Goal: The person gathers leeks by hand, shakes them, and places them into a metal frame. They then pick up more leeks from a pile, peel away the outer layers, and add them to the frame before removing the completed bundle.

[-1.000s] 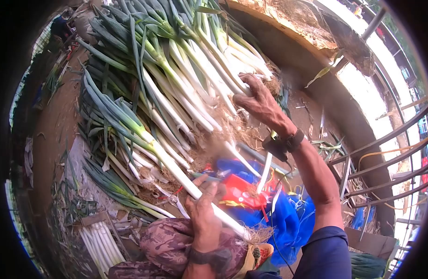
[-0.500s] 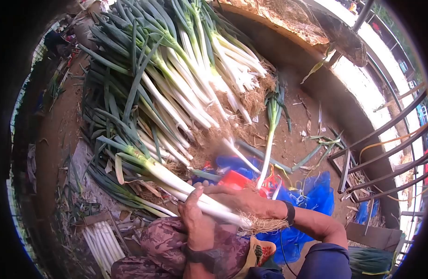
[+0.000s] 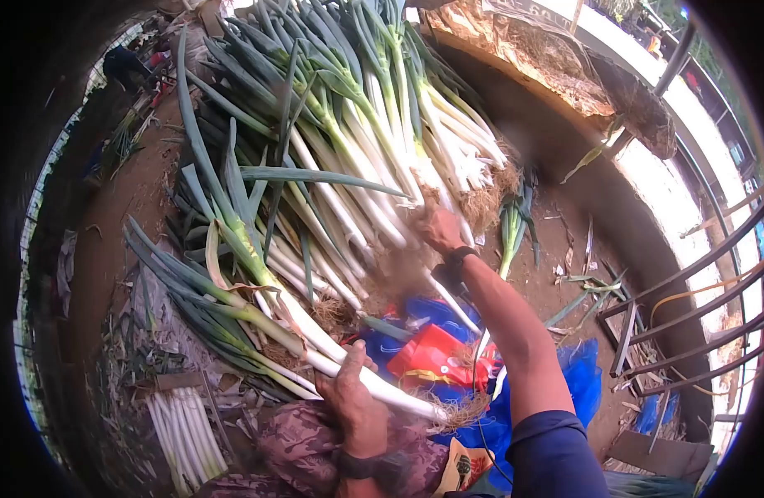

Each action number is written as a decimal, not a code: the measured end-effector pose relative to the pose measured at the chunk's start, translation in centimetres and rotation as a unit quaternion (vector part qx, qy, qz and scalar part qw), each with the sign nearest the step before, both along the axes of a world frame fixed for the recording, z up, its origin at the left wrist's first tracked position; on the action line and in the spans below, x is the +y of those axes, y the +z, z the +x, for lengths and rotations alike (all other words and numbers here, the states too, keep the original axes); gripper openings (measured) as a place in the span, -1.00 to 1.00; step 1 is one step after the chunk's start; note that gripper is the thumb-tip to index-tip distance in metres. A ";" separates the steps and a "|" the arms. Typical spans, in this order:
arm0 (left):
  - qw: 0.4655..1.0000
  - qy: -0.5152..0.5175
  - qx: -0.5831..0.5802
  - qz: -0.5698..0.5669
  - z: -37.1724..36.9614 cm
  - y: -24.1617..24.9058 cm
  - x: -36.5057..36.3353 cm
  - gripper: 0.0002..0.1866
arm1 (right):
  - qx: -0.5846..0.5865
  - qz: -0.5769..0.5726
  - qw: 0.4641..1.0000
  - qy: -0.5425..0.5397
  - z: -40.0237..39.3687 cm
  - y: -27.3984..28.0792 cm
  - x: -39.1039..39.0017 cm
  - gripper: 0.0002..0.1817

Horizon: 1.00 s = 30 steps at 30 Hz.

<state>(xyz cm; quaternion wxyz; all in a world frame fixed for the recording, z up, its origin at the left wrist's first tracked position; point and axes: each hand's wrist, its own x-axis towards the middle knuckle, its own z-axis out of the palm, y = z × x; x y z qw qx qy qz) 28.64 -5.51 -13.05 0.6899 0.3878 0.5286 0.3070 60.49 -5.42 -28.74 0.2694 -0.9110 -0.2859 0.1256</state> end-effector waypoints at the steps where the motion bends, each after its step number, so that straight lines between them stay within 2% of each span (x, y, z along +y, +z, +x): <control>1: 1.000 0.006 -0.001 -0.002 -0.1 0.2 0.2 -0.77 | -0.047 -0.027 0.998 0.029 0.1 0.0 -0.3 -0.59; 2: 1.000 0.010 -0.004 -0.011 -0.1 0.2 0.5 -0.76 | -0.065 0.008 0.998 0.013 -0.7 1.5 -0.8 -0.63; 3: 1.000 0.011 -0.006 -0.022 -0.1 0.3 0.6 -0.75 | -0.103 0.014 0.994 0.039 -0.3 1.3 -1.7 -0.73; 5: 0.999 0.022 -0.010 -0.040 -0.2 0.5 0.6 -0.71 | -0.185 0.073 0.975 0.098 0.7 1.1 -4.3 -0.81; 6: 0.998 0.034 -0.016 -0.052 -0.2 0.5 0.7 -0.66 | 0.034 0.219 0.975 0.012 -0.8 4.1 -5.0 -0.83; 7: 0.998 0.033 -0.016 -0.052 -0.3 0.4 0.8 -0.66 | 0.251 0.349 0.900 -0.075 -3.1 8.9 -5.8 -0.84; 9: 0.996 0.047 -0.046 -0.068 -0.5 0.3 0.7 -0.53 | 0.277 0.434 0.853 -0.092 -5.5 13.2 -7.7 -0.82; 11: 0.996 0.032 -0.046 -0.074 -0.7 0.4 0.6 -0.49 | 0.267 0.483 0.826 -0.118 -6.3 13.7 -9.6 -0.81; 14: 0.996 0.030 -0.043 -0.076 -0.8 1.6 0.2 -0.45 | 0.257 0.498 0.816 -0.142 -7.0 13.6 -10.9 -0.80; 17: 0.996 0.029 -0.045 -0.069 -1.0 1.1 0.2 -0.47 | 0.230 0.482 0.815 -0.224 -6.8 10.7 -11.6 -0.79; 19: 0.997 0.026 -0.045 -0.061 -1.4 0.4 0.6 -0.47 | 0.252 0.473 0.808 -0.245 -6.8 8.9 -12.3 -0.76; 22: 0.996 0.046 -0.039 -0.059 -2.2 -0.5 1.3 -0.50 | 0.309 0.436 0.783 -0.318 -7.2 3.2 -13.3 -0.77; 23: 0.999 0.020 -0.022 -0.021 -2.9 -1.2 1.5 -0.52 | 0.344 0.416 0.768 -0.345 -7.2 0.5 -14.2 -0.76; 25: 1.000 -0.009 -0.004 0.015 -3.3 -1.3 1.6 -0.54 | 0.318 0.308 0.832 -0.335 -7.9 -3.8 -15.6 -0.74; 26: 1.000 -0.009 -0.009 0.017 -3.3 -0.8 1.6 -0.56 | 0.304 0.259 0.860 -0.317 -7.1 -6.9 -17.2 -0.65; 27: 1.000 -0.007 -0.012 0.019 -3.3 -0.6 1.7 -0.59 | 0.305 0.259 0.859 -0.318 -6.1 -8.3 -17.2 -0.65; 28: 1.000 -0.008 -0.009 0.018 -3.4 -0.8 1.8 -0.59 | 0.112 0.190 0.924 -0.312 -5.0 -9.3 -16.9 -0.60; 29: 1.000 -0.015 -0.001 0.018 -3.5 -1.0 1.6 -0.59 | -0.085 0.110 0.947 -0.291 -4.0 -9.8 -16.6 -0.53; 30: 1.000 -0.022 0.006 0.016 -3.4 -1.2 1.4 -0.59 | -0.239 0.070 0.925 -0.287 -4.6 -6.2 -14.4 -0.42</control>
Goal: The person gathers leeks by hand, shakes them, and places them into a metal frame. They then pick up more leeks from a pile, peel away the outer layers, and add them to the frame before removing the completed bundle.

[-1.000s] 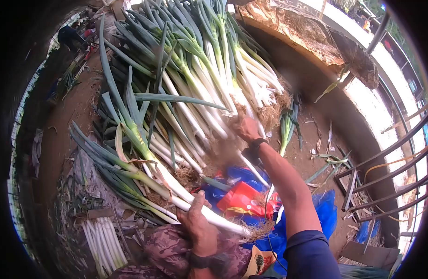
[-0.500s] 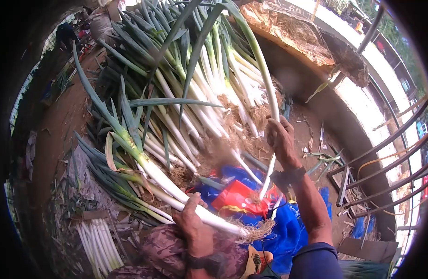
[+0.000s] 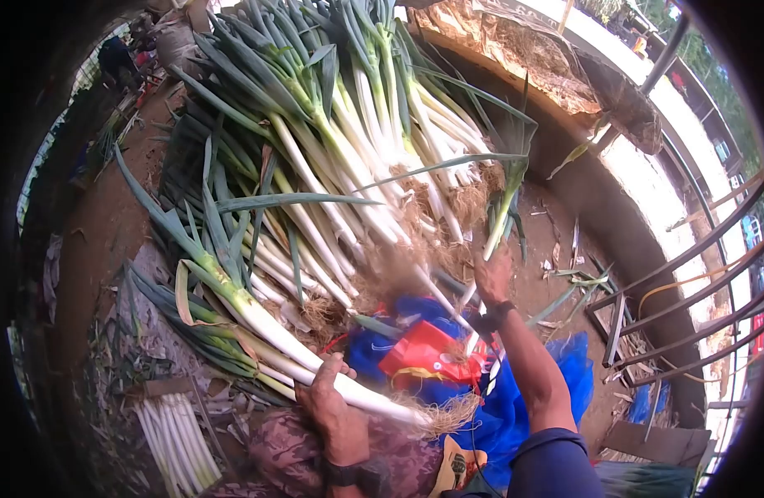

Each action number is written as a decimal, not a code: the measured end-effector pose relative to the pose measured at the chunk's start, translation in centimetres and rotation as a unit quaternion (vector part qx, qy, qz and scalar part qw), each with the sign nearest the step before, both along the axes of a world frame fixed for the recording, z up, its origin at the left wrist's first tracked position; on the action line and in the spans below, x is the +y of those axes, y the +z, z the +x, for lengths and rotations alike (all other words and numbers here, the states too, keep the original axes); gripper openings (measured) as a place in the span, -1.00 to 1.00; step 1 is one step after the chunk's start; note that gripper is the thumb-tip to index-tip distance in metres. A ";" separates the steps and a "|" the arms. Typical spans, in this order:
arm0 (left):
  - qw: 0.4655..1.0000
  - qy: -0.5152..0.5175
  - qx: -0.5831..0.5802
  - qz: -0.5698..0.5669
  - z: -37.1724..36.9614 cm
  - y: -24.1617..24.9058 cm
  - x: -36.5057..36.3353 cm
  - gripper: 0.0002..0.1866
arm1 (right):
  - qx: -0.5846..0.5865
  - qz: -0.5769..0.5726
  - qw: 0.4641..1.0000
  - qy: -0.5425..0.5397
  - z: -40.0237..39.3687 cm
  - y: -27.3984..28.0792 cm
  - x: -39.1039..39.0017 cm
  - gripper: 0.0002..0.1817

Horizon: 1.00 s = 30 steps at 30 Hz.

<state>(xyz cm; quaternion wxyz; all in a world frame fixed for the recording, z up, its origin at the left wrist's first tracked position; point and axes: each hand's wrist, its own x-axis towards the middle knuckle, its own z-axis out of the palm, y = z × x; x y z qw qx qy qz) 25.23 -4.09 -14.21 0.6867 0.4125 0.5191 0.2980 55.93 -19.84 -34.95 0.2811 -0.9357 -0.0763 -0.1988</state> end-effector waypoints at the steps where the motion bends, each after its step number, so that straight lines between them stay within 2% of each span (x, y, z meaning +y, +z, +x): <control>1: 1.000 -0.002 0.002 -0.002 0.2 0.0 -0.2 -0.59 | 0.045 -0.016 0.998 0.027 -0.3 4.7 2.4 -0.46; 2: 1.000 -0.004 -0.003 -0.004 0.5 0.1 -0.3 -0.58 | 0.061 0.026 0.993 0.096 0.6 6.8 4.4 -0.54; 4: 1.000 -0.007 -0.009 -0.005 1.1 0.0 -0.6 -0.56 | -0.041 0.069 0.967 0.242 2.8 8.7 8.7 -0.62; 5: 0.999 -0.030 -0.007 0.013 1.2 -0.2 -0.6 -0.55 | -0.154 0.056 0.946 0.280 3.6 10.4 11.3 -0.64; 6: 0.998 -0.051 -0.004 0.032 1.5 -0.4 -0.6 -0.53 | -0.093 0.079 0.949 0.292 3.6 12.7 13.7 -0.65; 7: 0.998 -0.048 -0.004 0.034 2.0 -0.1 -0.5 -0.53 | -0.104 0.099 0.935 0.324 4.7 13.8 16.0 -0.63; 9: 0.999 -0.029 -0.020 -0.040 2.9 0.8 -0.5 -0.52 | -0.058 0.065 0.960 0.266 8.7 12.3 19.7 -0.60; 10: 0.999 -0.041 -0.014 -0.024 2.7 0.0 -0.3 -0.56 | -0.060 0.066 0.959 0.270 10.4 11.2 20.7 -0.60; 11: 0.999 -0.037 -0.015 -0.021 2.5 -1.2 -0.3 -0.56 | 0.085 -0.004 0.965 0.246 12.0 10.0 21.5 -0.55; 12: 0.998 -0.049 0.003 0.045 2.4 -2.6 -0.3 -0.61 | 0.228 -0.077 0.946 0.216 12.3 10.3 21.9 -0.49; 13: 0.992 -0.061 0.022 0.109 2.1 -3.8 -0.5 -0.66 | 0.228 -0.078 0.945 0.220 12.5 10.5 21.7 -0.49; 14: 0.992 -0.057 0.024 0.109 1.6 -4.3 0.0 -0.66 | 0.251 -0.095 0.937 0.222 11.8 12.4 21.4 -0.44; 15: 0.931 -0.149 0.127 0.308 0.8 -4.6 0.8 -0.69 | 0.275 -0.114 0.928 0.224 11.4 13.1 21.1 -0.38; 16: 0.811 -0.236 0.221 0.487 0.4 -4.7 1.1 -0.72 | 0.219 -0.110 0.946 0.213 11.5 12.0 20.7 -0.38; 17: 0.812 -0.237 0.219 0.486 1.0 -3.7 0.8 -0.72 | 0.219 -0.111 0.946 0.211 11.6 12.1 19.6 -0.38; 18: 0.963 -0.106 0.107 0.223 2.2 -1.8 0.6 -0.72 | 0.200 -0.095 0.944 0.244 11.3 12.2 18.5 -0.39; 19: 0.997 0.039 -0.016 -0.066 2.7 -0.8 0.5 -0.71 | 0.181 -0.078 0.940 0.278 10.9 12.2 17.6 -0.41; 20: 0.997 0.039 -0.013 -0.067 2.4 -0.8 0.6 -0.71 | 0.214 -0.036 0.924 0.315 10.1 13.3 16.6 -0.51; 21: 0.998 0.004 -0.018 -0.057 2.0 -0.8 0.7 -0.68 | 0.216 -0.037 0.924 0.313 8.9 14.8 15.5 -0.51; 23: 0.998 -0.035 -0.026 -0.049 1.7 -0.6 0.7 -0.66 | 0.352 0.148 0.828 0.411 5.6 18.1 12.9 -0.61; 25: 0.997 -0.039 -0.055 -0.047 1.8 -0.1 0.8 -0.61 | 0.381 0.091 0.833 0.390 2.2 20.6 10.3 -0.64; 26: 0.995 -0.047 -0.057 -0.062 1.6 -0.3 0.8 -0.57 | 0.338 0.098 0.845 0.402 -0.2 21.3 9.5 -0.67; 27: 0.993 -0.050 -0.068 -0.081 1.4 -0.5 0.9 -0.54 | 0.404 0.109 0.821 0.389 -2.7 22.8 7.9 -0.60; 29: 0.989 -0.097 -0.094 -0.056 0.8 -2.0 1.3 -0.50 | 0.453 0.152 0.767 0.428 -7.5 22.6 4.8 -0.55; 30: 0.986 -0.130 -0.094 -0.034 0.5 -3.2 1.3 -0.53 | 0.509 0.123 0.748 0.407 -10.3 23.7 3.9 -0.52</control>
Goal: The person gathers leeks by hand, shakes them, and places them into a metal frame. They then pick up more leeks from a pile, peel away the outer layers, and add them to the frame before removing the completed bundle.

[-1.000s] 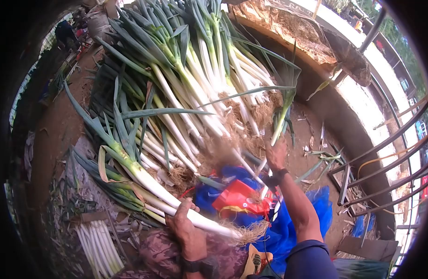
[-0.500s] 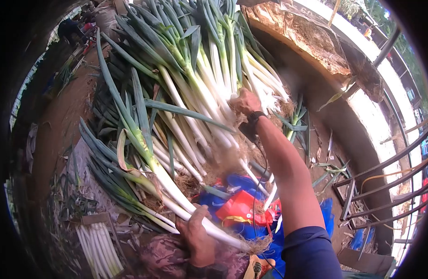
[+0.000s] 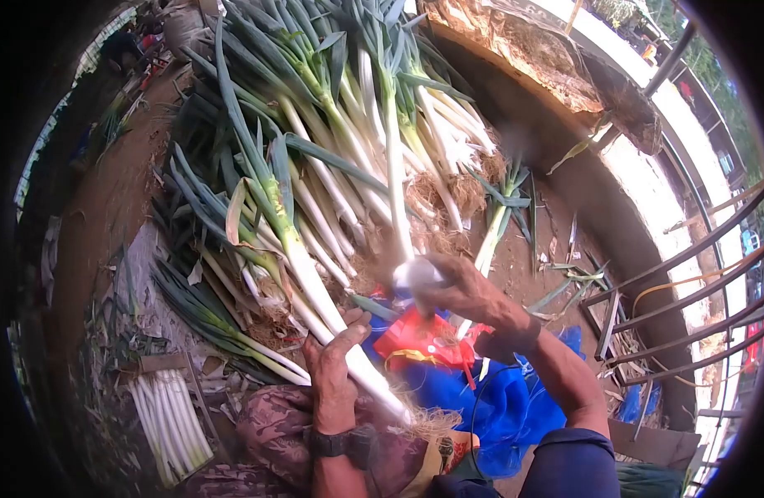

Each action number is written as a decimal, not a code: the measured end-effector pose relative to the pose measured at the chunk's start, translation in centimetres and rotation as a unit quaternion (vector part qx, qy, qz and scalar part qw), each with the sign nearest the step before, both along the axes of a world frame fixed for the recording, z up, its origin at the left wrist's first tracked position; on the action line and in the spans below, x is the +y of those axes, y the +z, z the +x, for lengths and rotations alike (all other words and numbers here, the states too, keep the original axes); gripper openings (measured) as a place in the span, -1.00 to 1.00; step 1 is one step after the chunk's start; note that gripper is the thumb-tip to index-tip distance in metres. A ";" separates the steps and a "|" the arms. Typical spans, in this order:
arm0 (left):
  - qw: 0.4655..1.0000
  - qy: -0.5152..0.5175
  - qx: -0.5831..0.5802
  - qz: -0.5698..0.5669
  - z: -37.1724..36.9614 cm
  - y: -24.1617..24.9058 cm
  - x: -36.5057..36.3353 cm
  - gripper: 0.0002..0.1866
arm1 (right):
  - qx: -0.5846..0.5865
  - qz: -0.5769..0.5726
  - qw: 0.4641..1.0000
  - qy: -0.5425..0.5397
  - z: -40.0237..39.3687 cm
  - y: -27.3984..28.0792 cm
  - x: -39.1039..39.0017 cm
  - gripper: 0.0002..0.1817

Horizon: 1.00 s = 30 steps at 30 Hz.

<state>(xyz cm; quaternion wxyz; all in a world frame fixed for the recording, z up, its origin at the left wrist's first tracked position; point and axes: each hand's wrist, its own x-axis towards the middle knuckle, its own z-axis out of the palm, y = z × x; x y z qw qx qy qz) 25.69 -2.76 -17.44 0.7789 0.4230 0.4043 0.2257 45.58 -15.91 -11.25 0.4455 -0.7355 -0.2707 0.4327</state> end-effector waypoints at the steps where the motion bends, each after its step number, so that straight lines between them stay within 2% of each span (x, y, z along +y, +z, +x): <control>1: 0.999 -0.022 -0.008 -0.030 0.2 1.9 -0.1 -0.60 | -0.017 0.034 0.997 0.065 -2.0 -1.2 -1.3 -0.52; 2: 0.998 -0.042 -0.008 -0.048 -0.1 2.3 -0.5 -0.60 | 0.031 0.015 0.996 0.079 -4.4 -0.8 -1.9 -0.53; 3: 0.996 -0.063 -0.011 -0.066 -0.3 2.7 -0.9 -0.60 | -0.016 0.058 0.988 0.142 -6.3 -2.5 -2.8 -0.53; 4: 0.989 -0.078 -0.036 -0.121 -0.3 4.1 -1.0 -0.47 | -0.020 0.093 0.984 0.148 -8.6 -3.7 -3.6 -0.59; 5: 0.989 -0.076 -0.037 -0.118 -0.7 3.9 -1.2 -0.47 | -0.025 0.127 0.980 0.153 -10.2 -4.0 -3.9 -0.64; 7: 0.966 -0.146 -0.040 -0.211 -1.8 3.0 -1.7 -0.50 | -0.058 0.099 0.978 0.172 -11.1 -3.2 -4.7 -0.69; 9: 0.973 -0.134 -0.051 -0.179 -2.6 3.3 -2.0 -0.58 | -0.091 0.076 0.974 0.194 -12.2 -2.7 -5.5 -0.74; 11: 0.985 -0.138 -0.045 -0.094 -3.2 3.1 -1.7 -0.62 | -0.280 0.005 0.916 0.289 -13.8 -3.0 -6.4 -0.78; 12: 0.988 -0.126 -0.058 -0.066 -3.8 3.7 -1.1 -0.67 | -0.213 0.103 0.915 0.327 -13.9 0.0 -6.2 -0.74; 13: 0.988 -0.141 -0.037 -0.045 -4.9 4.8 0.0 -0.69 | -0.157 0.187 0.915 0.322 -15.4 0.2 -6.7 -0.72; 15: 0.994 -0.111 -0.015 -0.004 -6.9 8.0 1.8 -0.63 | -0.138 0.204 0.834 0.493 -17.7 2.6 -6.7 -0.54; 17: 0.994 -0.110 0.002 0.017 -10.1 12.0 3.6 -0.61 | -0.138 0.247 0.822 0.494 -17.8 4.2 -5.7 -0.51; 18: 0.995 -0.061 -0.043 0.066 -11.7 12.3 4.2 -0.61 | -0.175 0.232 0.845 0.449 -16.9 4.9 -4.8 -0.59; 19: 0.994 -0.084 -0.008 0.063 -13.7 13.4 5.2 -0.60 | -0.211 0.218 0.864 0.402 -15.9 5.8 -3.3 -0.67; 20: 0.992 -0.072 -0.008 0.099 -15.5 14.2 5.4 -0.59 | -0.240 0.254 0.872 0.342 -15.4 6.8 -1.5 -0.70; 21: 0.990 -0.059 -0.006 0.131 -17.9 14.4 5.3 -0.57 | -0.263 0.287 0.877 0.280 -15.1 7.9 0.3 -0.73; 22: 0.978 -0.043 0.058 0.195 -21.4 10.8 6.6 -0.55 | -0.249 0.277 0.895 0.246 -14.9 9.4 2.3 -0.68; 23: 0.968 -0.055 0.026 0.244 -23.4 11.4 5.9 -0.56 | -0.233 0.265 0.911 0.212 -15.1 11.0 4.4 -0.64; 25: 0.979 -0.058 0.064 0.186 -25.7 15.9 2.7 -0.52 | -0.286 0.405 0.856 0.146 -16.3 12.8 9.8 -0.57; 27: 0.980 -0.021 0.068 0.188 -27.9 16.5 0.3 -0.50 | -0.431 0.483 0.760 0.055 -18.8 14.4 15.2 -0.46; 29: 0.980 0.020 0.074 0.184 -30.1 15.9 -1.5 -0.48 | -0.247 0.354 0.883 0.182 -20.7 14.3 18.4 -0.40; 30: 0.978 0.010 0.080 0.191 -31.3 15.4 -2.1 -0.47 | -0.251 0.299 0.887 0.248 -22.2 14.1 19.7 -0.40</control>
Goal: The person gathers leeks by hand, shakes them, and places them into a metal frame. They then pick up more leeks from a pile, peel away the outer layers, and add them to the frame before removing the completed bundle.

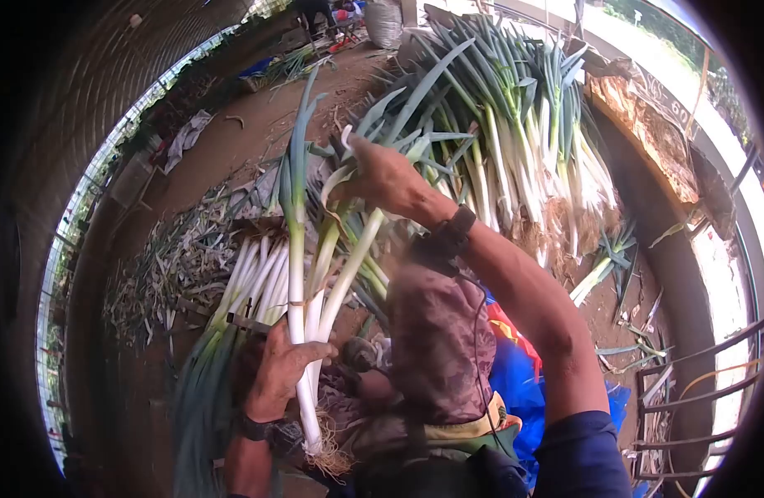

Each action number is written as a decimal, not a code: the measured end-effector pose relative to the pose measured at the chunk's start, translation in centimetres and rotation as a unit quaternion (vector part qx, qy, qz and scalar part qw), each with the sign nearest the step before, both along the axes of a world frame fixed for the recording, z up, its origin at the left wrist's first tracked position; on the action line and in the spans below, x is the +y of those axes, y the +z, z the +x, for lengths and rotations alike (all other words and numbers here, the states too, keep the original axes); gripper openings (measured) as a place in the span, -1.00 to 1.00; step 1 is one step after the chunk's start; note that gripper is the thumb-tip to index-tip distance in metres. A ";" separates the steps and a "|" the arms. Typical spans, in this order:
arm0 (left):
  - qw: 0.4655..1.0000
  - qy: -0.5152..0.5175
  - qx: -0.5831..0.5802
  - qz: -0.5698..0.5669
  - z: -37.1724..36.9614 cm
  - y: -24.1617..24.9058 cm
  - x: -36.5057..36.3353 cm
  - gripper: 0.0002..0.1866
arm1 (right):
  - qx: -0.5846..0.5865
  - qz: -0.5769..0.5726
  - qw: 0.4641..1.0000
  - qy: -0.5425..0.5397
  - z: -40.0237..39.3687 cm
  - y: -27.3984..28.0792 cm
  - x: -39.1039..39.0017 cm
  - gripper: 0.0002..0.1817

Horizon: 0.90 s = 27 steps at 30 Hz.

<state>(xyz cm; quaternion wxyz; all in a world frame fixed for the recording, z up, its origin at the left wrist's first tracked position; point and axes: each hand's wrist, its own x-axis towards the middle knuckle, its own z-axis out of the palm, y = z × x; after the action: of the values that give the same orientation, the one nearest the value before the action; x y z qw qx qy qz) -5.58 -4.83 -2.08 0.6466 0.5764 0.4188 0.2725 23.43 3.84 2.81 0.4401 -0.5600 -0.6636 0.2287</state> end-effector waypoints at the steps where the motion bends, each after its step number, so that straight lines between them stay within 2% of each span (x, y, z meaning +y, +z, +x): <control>1: 1.000 -0.010 0.008 0.006 -1.1 -0.6 -0.5 -0.46 | 0.017 -0.014 0.998 0.061 -1.3 -0.6 0.5 -0.54; 3: 1.000 0.021 0.004 -0.003 -2.5 -1.7 -1.3 -0.43 | 0.037 -0.057 0.994 0.084 -3.9 -1.2 1.5 -0.67; 5: 0.999 0.022 0.006 -0.025 -3.4 -2.0 -1.3 -0.45 | 0.104 -0.123 0.980 0.116 -6.3 -1.1 -0.8 -0.73; 6: 1.000 0.019 -0.005 -0.022 -3.9 -2.6 -0.9 -0.50 | 0.147 -0.132 0.962 0.186 -8.6 -1.7 -2.6 -0.69; 7: 0.999 0.025 -0.005 -0.026 -4.9 -4.7 0.3 -0.50 | 0.121 -0.230 0.919 0.297 -10.0 -0.6 -5.6 -0.58; 8: 0.967 0.070 -0.134 -0.204 -5.7 -6.9 2.0 -0.52 | 0.186 -0.172 0.842 0.476 -11.8 -1.3 -8.4 -0.60; 9: 0.885 0.110 -0.258 -0.370 -6.7 -9.0 3.2 -0.55 | 0.260 -0.112 0.753 0.593 -13.4 -3.0 -10.8 -0.65; 10: 0.994 0.030 -0.081 -0.060 -5.6 -8.2 3.7 -0.52 | 0.110 -0.189 0.734 0.643 -14.1 -1.4 -13.2 -0.68; 11: 0.994 0.026 -0.056 -0.084 -5.4 -7.9 5.0 -0.55 | 0.143 -0.162 0.693 0.688 -15.5 -1.3 -15.4 -0.69; 12: 0.988 0.016 -0.092 -0.123 -6.1 -8.4 5.8 -0.58 | 0.200 -0.178 0.641 0.720 -13.9 -0.9 -15.7 -0.70; 13: 0.978 0.005 -0.127 -0.163 -6.9 -8.9 6.4 -0.61 | 0.201 -0.180 0.639 0.720 -13.4 -1.4 -15.8 -0.70; 14: 0.978 0.006 -0.127 -0.163 -6.7 -7.8 6.1 -0.61 | 0.046 -0.149 0.752 0.640 -12.9 -2.1 -15.8 -0.72; 15: 0.988 0.023 -0.079 -0.127 -6.3 -5.7 5.5 -0.63 | -0.113 -0.110 0.832 0.532 -12.3 -3.0 -15.7 -0.73; 16: 0.995 0.039 -0.030 -0.089 -6.2 -4.4 5.2 -0.65 | -0.224 -0.073 0.851 0.468 -11.0 -4.5 -15.1 -0.74; 17: 0.995 0.040 -0.029 -0.086 -6.9 -4.6 5.1 -0.65 | -0.330 -0.035 0.856 0.396 -9.9 -5.3 -14.1 -0.74; 18: 0.997 0.041 -0.020 -0.059 -8.2 -5.2 4.8 -0.65 | -0.484 -0.005 0.814 0.320 -9.8 -4.2 -13.4 -0.61; 19: 0.998 0.044 -0.010 -0.033 -9.0 -5.6 4.5 -0.65 | -0.622 0.025 0.747 0.235 -10.0 -3.1 -12.7 -0.41; 20: 0.998 0.019 -0.002 -0.060 -8.4 -2.9 3.7 -0.62 | -0.533 0.048 0.818 0.212 -10.0 -3.6 -11.0 -0.33; 21: 0.998 0.020 -0.001 -0.060 -8.7 -2.3 2.8 -0.62 | -0.437 0.071 0.878 0.184 -10.3 -4.0 -9.6 -0.25; 22: 0.996 0.030 -0.022 -0.080 -9.2 -2.0 1.8 -0.59 | -0.437 0.072 0.878 0.183 -11.0 -4.3 -8.9 -0.25; 23: 0.993 0.040 -0.043 -0.099 -9.1 -0.7 0.8 -0.57 | -0.416 0.154 0.878 0.181 -12.2 -3.9 -8.3 -0.20; 24: 0.994 -0.013 0.026 -0.110 -8.4 1.0 0.6 -0.53 | -0.391 0.235 0.872 0.179 -13.3 -3.8 -7.9 -0.14; 25: 0.994 -0.007 0.028 -0.109 -8.1 1.9 -0.4 -0.53 | -0.374 0.243 0.867 0.222 -14.2 -4.2 -7.8 -0.22; 27: 0.988 -0.039 0.009 -0.150 -8.5 2.9 -2.1 -0.51 | -0.325 0.306 0.845 0.295 -16.3 -5.9 -7.2 -0.23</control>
<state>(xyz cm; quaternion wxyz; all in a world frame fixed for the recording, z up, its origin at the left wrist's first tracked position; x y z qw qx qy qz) -14.10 -6.93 0.86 0.7318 0.4913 0.4382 0.1763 7.09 -3.39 -3.09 0.2598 -0.2167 -0.9390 -0.0625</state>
